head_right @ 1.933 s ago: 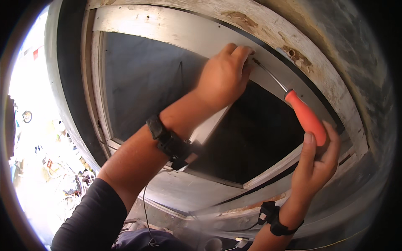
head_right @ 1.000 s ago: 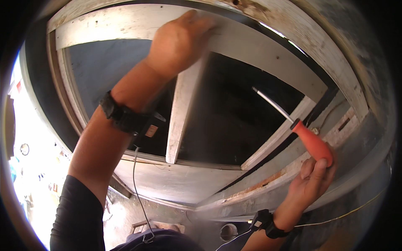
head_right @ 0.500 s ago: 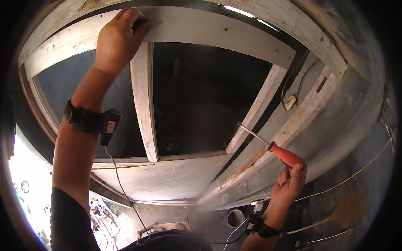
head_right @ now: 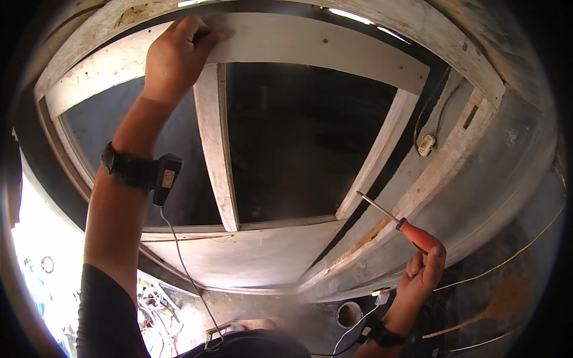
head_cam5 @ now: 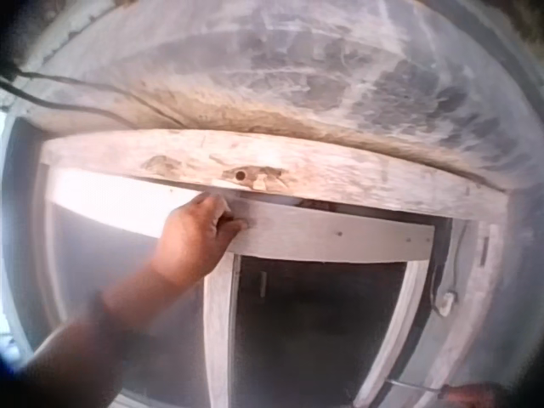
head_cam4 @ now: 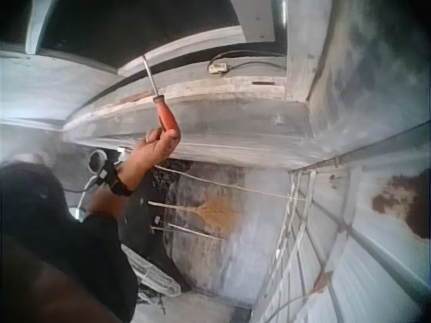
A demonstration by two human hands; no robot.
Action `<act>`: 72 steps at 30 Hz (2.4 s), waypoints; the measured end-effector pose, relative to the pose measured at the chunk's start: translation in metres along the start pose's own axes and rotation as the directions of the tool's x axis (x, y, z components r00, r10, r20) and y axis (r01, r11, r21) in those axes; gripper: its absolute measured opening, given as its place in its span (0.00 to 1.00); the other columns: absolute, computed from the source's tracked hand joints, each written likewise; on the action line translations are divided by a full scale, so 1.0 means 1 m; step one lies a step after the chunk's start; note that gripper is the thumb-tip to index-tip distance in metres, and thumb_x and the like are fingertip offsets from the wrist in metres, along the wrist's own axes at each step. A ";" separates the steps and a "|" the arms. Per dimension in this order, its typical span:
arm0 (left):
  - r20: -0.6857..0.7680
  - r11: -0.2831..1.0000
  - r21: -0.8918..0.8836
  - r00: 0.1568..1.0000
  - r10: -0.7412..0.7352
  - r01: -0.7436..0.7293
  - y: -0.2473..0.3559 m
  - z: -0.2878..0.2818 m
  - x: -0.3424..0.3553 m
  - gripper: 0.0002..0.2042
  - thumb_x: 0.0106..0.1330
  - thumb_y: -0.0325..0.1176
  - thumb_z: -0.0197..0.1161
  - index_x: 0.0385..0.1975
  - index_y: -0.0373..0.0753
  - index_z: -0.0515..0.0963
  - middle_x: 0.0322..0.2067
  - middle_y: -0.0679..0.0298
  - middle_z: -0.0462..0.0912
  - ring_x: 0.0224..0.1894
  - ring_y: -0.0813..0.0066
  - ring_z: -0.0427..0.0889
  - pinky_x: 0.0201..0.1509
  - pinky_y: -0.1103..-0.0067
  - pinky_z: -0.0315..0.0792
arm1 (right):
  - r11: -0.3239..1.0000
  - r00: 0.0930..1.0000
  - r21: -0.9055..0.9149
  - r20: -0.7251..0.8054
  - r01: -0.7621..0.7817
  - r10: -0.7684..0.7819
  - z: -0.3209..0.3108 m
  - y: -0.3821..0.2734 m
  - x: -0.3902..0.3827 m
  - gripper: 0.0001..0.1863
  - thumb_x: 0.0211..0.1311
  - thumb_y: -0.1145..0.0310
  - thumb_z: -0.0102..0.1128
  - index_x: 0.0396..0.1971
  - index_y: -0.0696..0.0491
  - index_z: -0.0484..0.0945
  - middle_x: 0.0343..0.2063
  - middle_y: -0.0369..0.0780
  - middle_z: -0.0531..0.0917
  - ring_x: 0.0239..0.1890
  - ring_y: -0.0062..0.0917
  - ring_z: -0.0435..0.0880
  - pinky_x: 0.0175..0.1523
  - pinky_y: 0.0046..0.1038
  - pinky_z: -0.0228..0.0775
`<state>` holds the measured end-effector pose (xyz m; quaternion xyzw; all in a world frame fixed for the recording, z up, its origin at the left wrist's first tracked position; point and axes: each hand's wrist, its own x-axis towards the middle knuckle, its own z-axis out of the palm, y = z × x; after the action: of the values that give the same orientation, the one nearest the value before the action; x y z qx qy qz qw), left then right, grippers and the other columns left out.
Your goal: The person moves a chair and then attaches a metal trim strip to a wooden frame. They position the strip against the top of the frame and use a screwdriver to drive screws into the wood.
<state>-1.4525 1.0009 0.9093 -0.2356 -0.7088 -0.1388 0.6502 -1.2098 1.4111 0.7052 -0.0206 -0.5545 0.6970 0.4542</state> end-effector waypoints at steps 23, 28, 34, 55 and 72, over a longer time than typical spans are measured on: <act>0.086 0.962 -0.215 0.985 -0.151 0.167 0.038 -0.013 -0.018 0.10 0.57 0.38 0.71 0.28 0.39 0.79 0.25 0.61 0.81 0.26 0.61 0.81 0.29 0.73 0.74 | 0.917 0.966 0.305 0.059 -0.256 0.251 0.004 0.048 0.005 0.21 0.67 0.48 0.55 0.40 0.54 0.74 0.19 0.27 0.62 0.15 0.09 0.54 0.19 0.15 0.45; 0.532 0.719 -0.612 0.844 0.067 0.330 0.116 -0.005 -0.135 0.06 0.57 0.35 0.69 0.28 0.41 0.80 0.28 0.62 0.80 0.31 0.60 0.81 0.34 0.70 0.75 | 0.550 0.797 0.603 0.270 -0.578 0.541 0.055 0.077 -0.030 0.27 0.71 0.46 0.46 0.56 0.53 0.73 0.21 0.27 0.63 0.14 0.12 0.58 0.15 0.15 0.53; 0.784 0.702 -0.588 0.498 0.372 0.401 0.202 -0.020 -0.224 0.09 0.62 0.39 0.59 0.33 0.41 0.75 0.33 0.59 0.76 0.30 0.55 0.81 0.28 0.63 0.73 | 0.489 0.689 0.509 0.350 -0.709 0.635 0.109 0.137 -0.087 0.31 0.73 0.45 0.39 0.57 0.58 0.72 0.51 0.40 0.80 0.35 0.20 0.79 0.40 0.22 0.75; 0.744 0.621 -0.628 0.596 0.303 0.468 0.232 -0.026 -0.226 0.12 0.58 0.35 0.63 0.41 0.43 0.79 0.42 0.62 0.79 0.41 0.62 0.82 0.39 0.70 0.77 | 0.351 0.664 0.579 0.514 -0.736 0.543 0.066 0.136 -0.112 0.34 0.76 0.49 0.30 0.63 0.66 0.62 0.58 0.45 0.74 0.48 0.22 0.75 0.55 0.27 0.65; 0.768 -0.503 -0.610 0.612 -0.188 0.612 0.167 0.130 -0.054 0.34 0.67 0.49 0.61 0.65 0.32 0.59 0.62 0.52 0.66 0.65 0.59 0.65 0.68 0.66 0.59 | 0.873 0.958 0.400 0.044 -0.277 0.284 -0.019 -0.012 -0.002 0.26 0.67 0.50 0.49 0.55 0.54 0.73 0.20 0.32 0.70 0.12 0.14 0.61 0.17 0.17 0.52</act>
<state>-1.4761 1.1999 0.8231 -0.3300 -0.4228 -0.8436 -0.0248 -1.1912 1.4236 0.7068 -0.0127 -0.3867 0.8542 0.3473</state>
